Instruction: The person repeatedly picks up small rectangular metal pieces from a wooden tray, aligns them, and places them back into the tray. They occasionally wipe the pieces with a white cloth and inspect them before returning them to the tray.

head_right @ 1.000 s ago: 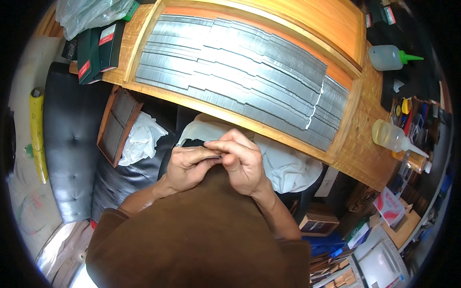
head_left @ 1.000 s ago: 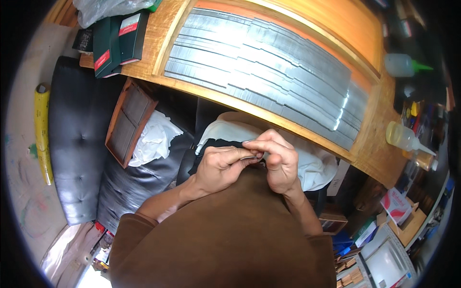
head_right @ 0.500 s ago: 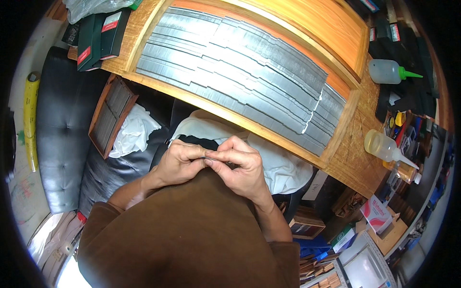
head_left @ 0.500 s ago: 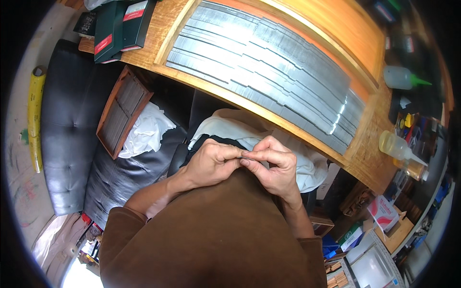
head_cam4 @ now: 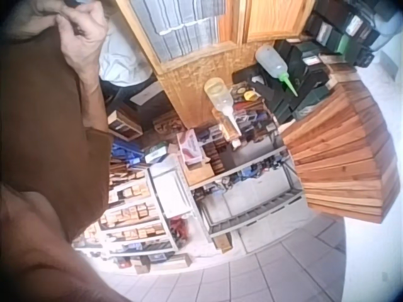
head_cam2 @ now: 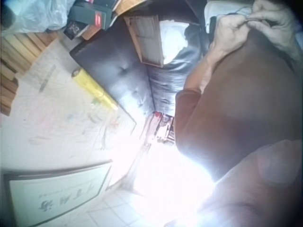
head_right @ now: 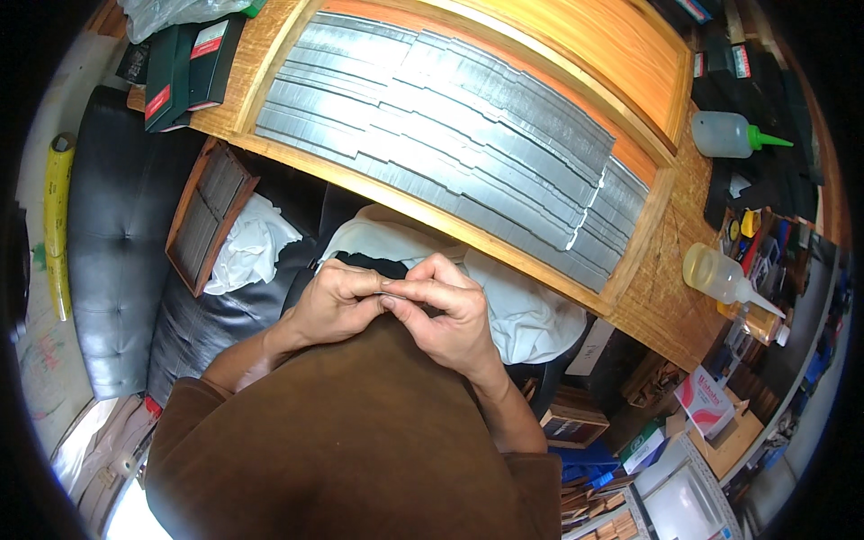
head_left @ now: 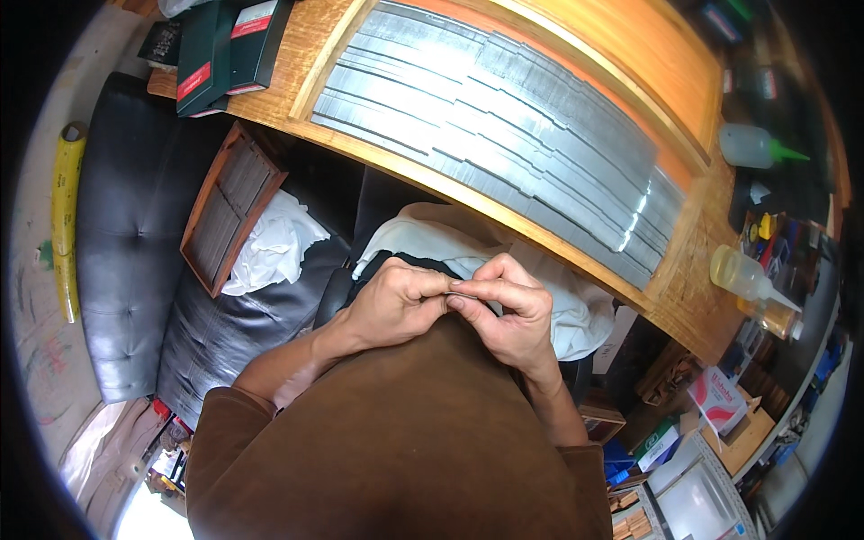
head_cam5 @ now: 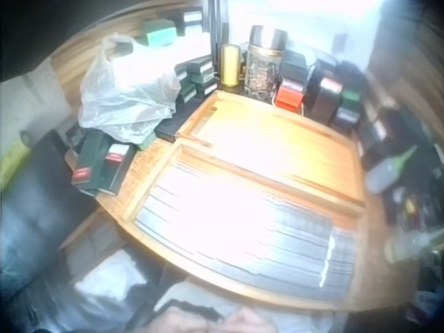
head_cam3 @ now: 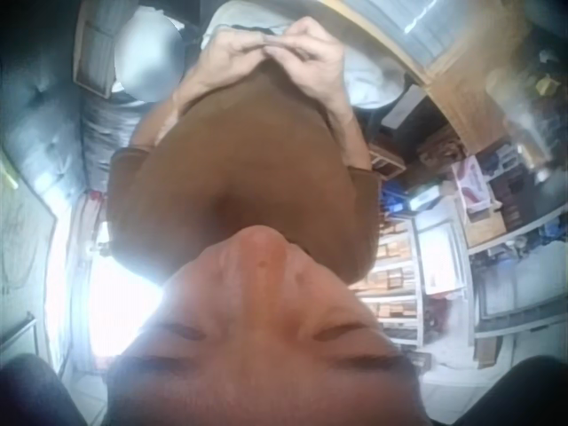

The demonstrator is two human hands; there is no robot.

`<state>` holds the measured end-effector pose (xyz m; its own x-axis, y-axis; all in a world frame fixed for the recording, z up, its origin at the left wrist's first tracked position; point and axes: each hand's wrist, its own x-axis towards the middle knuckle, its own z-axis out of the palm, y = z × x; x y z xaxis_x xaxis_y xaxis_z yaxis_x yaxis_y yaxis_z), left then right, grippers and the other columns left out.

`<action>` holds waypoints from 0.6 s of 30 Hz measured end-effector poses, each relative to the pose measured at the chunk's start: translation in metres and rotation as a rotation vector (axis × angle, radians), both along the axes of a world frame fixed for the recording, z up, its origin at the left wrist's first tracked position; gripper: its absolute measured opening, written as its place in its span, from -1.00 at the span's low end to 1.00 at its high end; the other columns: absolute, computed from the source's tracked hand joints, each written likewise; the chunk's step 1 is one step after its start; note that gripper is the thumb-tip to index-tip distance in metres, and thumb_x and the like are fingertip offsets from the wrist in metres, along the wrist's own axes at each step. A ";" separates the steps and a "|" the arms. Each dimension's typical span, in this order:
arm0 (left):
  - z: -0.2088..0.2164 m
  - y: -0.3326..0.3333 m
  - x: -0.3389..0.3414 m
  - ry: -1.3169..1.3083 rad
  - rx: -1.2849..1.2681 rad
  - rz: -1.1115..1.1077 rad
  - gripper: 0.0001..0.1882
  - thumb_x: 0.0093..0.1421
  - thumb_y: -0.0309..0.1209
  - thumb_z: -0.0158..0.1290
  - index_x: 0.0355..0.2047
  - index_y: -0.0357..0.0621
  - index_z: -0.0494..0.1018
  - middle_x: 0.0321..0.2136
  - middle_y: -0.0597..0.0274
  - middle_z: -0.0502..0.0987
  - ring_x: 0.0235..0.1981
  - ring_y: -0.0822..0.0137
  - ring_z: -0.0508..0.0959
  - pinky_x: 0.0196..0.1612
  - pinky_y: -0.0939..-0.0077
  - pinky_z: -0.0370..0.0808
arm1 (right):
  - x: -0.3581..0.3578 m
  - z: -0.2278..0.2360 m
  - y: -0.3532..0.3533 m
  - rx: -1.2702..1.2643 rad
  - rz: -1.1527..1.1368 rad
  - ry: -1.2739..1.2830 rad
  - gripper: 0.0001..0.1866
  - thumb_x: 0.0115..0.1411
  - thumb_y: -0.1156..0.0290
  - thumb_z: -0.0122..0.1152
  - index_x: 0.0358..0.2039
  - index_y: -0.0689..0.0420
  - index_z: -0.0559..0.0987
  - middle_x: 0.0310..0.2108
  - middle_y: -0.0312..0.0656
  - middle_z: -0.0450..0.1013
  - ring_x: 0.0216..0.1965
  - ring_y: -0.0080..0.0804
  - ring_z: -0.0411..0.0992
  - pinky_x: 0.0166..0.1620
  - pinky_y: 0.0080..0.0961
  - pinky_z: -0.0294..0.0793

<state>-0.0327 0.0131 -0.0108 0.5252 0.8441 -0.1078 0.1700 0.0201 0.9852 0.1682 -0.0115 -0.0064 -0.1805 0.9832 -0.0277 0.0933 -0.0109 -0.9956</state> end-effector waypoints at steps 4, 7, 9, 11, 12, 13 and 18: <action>0.002 0.003 -0.001 0.017 -0.004 -0.035 -0.85 0.16 -0.61 0.18 -0.25 -0.29 0.66 -0.53 -0.04 0.60 -0.57 0.11 0.62 -0.47 0.38 0.49 | -0.002 0.001 -0.002 0.002 -0.019 -0.007 -0.75 0.07 0.62 0.54 -0.20 0.19 0.77 -0.39 -0.29 0.46 -0.38 -0.54 0.43 -0.36 -0.60 0.42; 0.002 0.004 0.000 0.015 -0.003 -0.040 -0.86 0.16 -0.61 0.17 -0.27 -0.29 0.65 -0.53 -0.04 0.61 -0.57 0.10 0.62 -0.47 0.38 0.49 | -0.004 0.001 -0.003 0.015 -0.038 -0.015 -0.76 0.07 0.62 0.54 -0.21 0.19 0.78 -0.39 -0.29 0.46 -0.40 -0.54 0.42 -0.37 -0.59 0.40; 0.001 0.004 0.001 0.021 -0.005 -0.041 -0.86 0.15 -0.61 0.16 -0.28 -0.30 0.65 -0.53 -0.03 0.61 -0.57 0.09 0.62 -0.46 0.39 0.49 | -0.004 0.002 -0.003 0.033 -0.044 -0.030 -0.77 0.07 0.62 0.54 -0.22 0.19 0.78 -0.40 -0.29 0.46 -0.41 -0.55 0.42 -0.38 -0.60 0.40; -0.005 0.002 -0.001 0.038 -0.031 -0.066 -0.87 0.15 -0.60 0.16 -0.29 -0.30 0.65 -0.53 -0.04 0.61 -0.58 0.11 0.61 -0.46 0.40 0.49 | -0.004 0.003 -0.003 0.061 -0.043 -0.052 -0.79 0.07 0.63 0.53 -0.24 0.20 0.78 -0.40 -0.28 0.46 -0.41 -0.55 0.42 -0.39 -0.60 0.39; -0.006 0.002 -0.001 0.046 -0.043 -0.078 -0.87 0.14 -0.60 0.16 -0.29 -0.30 0.65 -0.53 -0.04 0.61 -0.59 0.12 0.60 -0.45 0.40 0.49 | -0.004 0.003 -0.003 0.065 -0.053 -0.054 -0.79 0.07 0.63 0.53 -0.24 0.20 0.78 -0.40 -0.28 0.46 -0.41 -0.55 0.42 -0.39 -0.60 0.38; -0.005 0.002 -0.001 0.048 -0.069 -0.070 -0.88 0.15 -0.60 0.16 -0.29 -0.30 0.65 -0.53 -0.04 0.61 -0.59 0.16 0.59 -0.45 0.40 0.49 | -0.004 0.003 -0.004 0.069 -0.063 -0.057 -0.80 0.07 0.63 0.53 -0.25 0.21 0.77 -0.40 -0.27 0.46 -0.41 -0.55 0.43 -0.39 -0.60 0.38; 0.009 0.007 0.009 -0.013 -0.179 0.024 -0.88 0.19 -0.58 0.18 -0.27 -0.28 0.65 -0.51 0.01 0.65 -0.56 0.37 0.57 -0.41 0.45 0.50 | -0.005 0.002 -0.006 0.060 -0.128 0.005 -0.83 0.09 0.65 0.51 -0.27 0.23 0.76 -0.39 -0.27 0.48 -0.41 -0.56 0.43 -0.39 -0.60 0.39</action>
<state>-0.0241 0.0198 -0.0014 0.5077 0.8243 -0.2505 0.1545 0.1989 0.9678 0.1633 -0.0173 -0.0041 -0.0535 0.9980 0.0328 0.0904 0.0375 -0.9952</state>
